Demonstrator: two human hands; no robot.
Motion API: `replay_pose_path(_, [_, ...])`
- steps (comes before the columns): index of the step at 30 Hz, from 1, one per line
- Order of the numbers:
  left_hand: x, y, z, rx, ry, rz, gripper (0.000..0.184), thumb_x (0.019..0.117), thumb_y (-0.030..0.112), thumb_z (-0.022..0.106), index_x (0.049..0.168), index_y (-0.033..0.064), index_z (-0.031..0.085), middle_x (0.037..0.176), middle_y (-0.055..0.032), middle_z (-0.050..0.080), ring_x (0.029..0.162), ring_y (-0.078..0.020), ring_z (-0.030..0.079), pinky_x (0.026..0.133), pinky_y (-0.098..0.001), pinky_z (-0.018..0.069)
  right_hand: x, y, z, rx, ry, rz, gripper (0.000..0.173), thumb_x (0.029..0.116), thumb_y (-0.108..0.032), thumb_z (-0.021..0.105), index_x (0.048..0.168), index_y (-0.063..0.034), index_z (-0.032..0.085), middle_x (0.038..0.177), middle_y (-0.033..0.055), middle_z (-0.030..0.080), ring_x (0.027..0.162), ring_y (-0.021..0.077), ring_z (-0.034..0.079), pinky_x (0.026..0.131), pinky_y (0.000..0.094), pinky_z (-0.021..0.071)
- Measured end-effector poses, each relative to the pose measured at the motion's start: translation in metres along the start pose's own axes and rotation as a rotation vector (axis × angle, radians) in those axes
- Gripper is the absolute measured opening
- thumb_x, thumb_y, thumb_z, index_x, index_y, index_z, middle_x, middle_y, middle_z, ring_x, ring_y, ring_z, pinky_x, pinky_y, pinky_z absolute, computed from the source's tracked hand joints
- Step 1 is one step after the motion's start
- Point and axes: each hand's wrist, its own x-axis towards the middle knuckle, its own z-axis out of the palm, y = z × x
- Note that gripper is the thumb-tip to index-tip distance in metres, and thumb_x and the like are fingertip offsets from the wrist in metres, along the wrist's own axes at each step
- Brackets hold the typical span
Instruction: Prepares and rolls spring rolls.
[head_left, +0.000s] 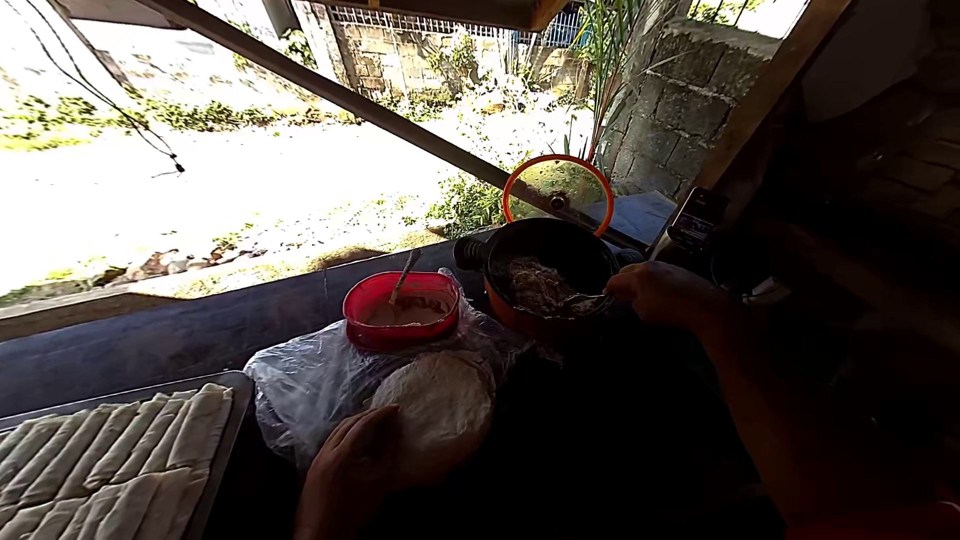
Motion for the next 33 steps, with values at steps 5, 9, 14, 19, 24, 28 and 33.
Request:
replay_pose_path(5, [0.000,-0.001,0.002,-0.011,0.010,0.011,0.030,0.0959,0.035,0.061,0.110,0.0135,0.076,0.109,-0.0022,0.075,0.107,-0.0149,0.069,0.096,-0.0346,0.0551,0.009,0.010,0.020,0.241,0.019,-0.061,0.027,0.1081,-0.017,0.050,0.119,-0.0152,0.075,0.110,0.0042,0.075,0.104,0.0150,0.070,0.096,0.0404,0.0552])
replay_pose_path(9, [-0.001,0.000,0.000,-0.013,-0.005,0.001,0.030,0.0962,0.035,0.060,0.110,0.0142,0.076,0.110,-0.0012,0.075,0.109,-0.0149,0.069,0.097,-0.0358,0.0549,0.014,0.007,0.019,0.262,-0.038,-0.047,0.028,0.1087,-0.018,0.048,0.119,-0.0149,0.075,0.104,0.0045,0.075,0.097,0.0146,0.070,0.092,0.0412,0.0555])
replay_pose_path(14, [0.000,-0.001,0.001,-0.021,0.001,-0.002,0.030,0.0957,0.035,0.060,0.111,0.0153,0.076,0.110,-0.0010,0.075,0.108,-0.0144,0.069,0.096,-0.0355,0.0552,0.018,0.020,0.028,0.385,-0.028,-0.014,0.026,0.1079,-0.020,0.052,0.114,-0.0150,0.076,0.101,0.0015,0.075,0.093,0.0094,0.069,0.089,0.0366,0.0551])
replay_pose_path(19, [0.000,0.000,0.001,-0.005,0.003,-0.004,0.030,0.0957,0.035,0.060,0.109,0.0149,0.077,0.110,-0.0013,0.075,0.107,-0.0150,0.069,0.095,-0.0351,0.0554,0.014,0.031,0.030,0.460,0.040,-0.022,0.023,0.1069,-0.020,0.055,0.111,-0.0163,0.078,0.098,-0.0006,0.076,0.090,0.0058,0.068,0.086,0.0329,0.0555])
replay_pose_path(24, [0.000,-0.001,0.001,-0.019,0.003,0.000,0.029,0.0962,0.034,0.060,0.110,0.0140,0.077,0.109,-0.0021,0.075,0.107,-0.0154,0.069,0.096,-0.0357,0.0555,0.020,0.017,0.034,0.493,0.062,-0.050,0.025,0.1074,-0.020,0.053,0.113,-0.0145,0.077,0.099,0.0008,0.076,0.090,0.0059,0.069,0.087,0.0318,0.0557])
replay_pose_path(28, [0.000,-0.003,0.002,-0.020,0.000,0.002,0.030,0.0963,0.035,0.060,0.111,0.0147,0.076,0.110,-0.0014,0.075,0.108,-0.0141,0.069,0.096,-0.0348,0.0550,0.022,0.017,0.036,0.533,0.062,-0.081,0.025,0.1071,-0.019,0.054,0.113,-0.0134,0.077,0.100,0.0008,0.075,0.090,0.0048,0.068,0.087,0.0298,0.0550])
replay_pose_path(33, [0.000,-0.002,0.002,-0.014,0.000,0.000,0.030,0.0960,0.035,0.060,0.110,0.0153,0.077,0.109,-0.0007,0.075,0.108,-0.0141,0.069,0.096,-0.0351,0.0550,0.022,0.027,0.042,0.616,0.029,-0.076,0.024,0.1067,-0.017,0.054,0.114,-0.0114,0.076,0.100,0.0009,0.075,0.090,0.0031,0.067,0.086,0.0270,0.0542])
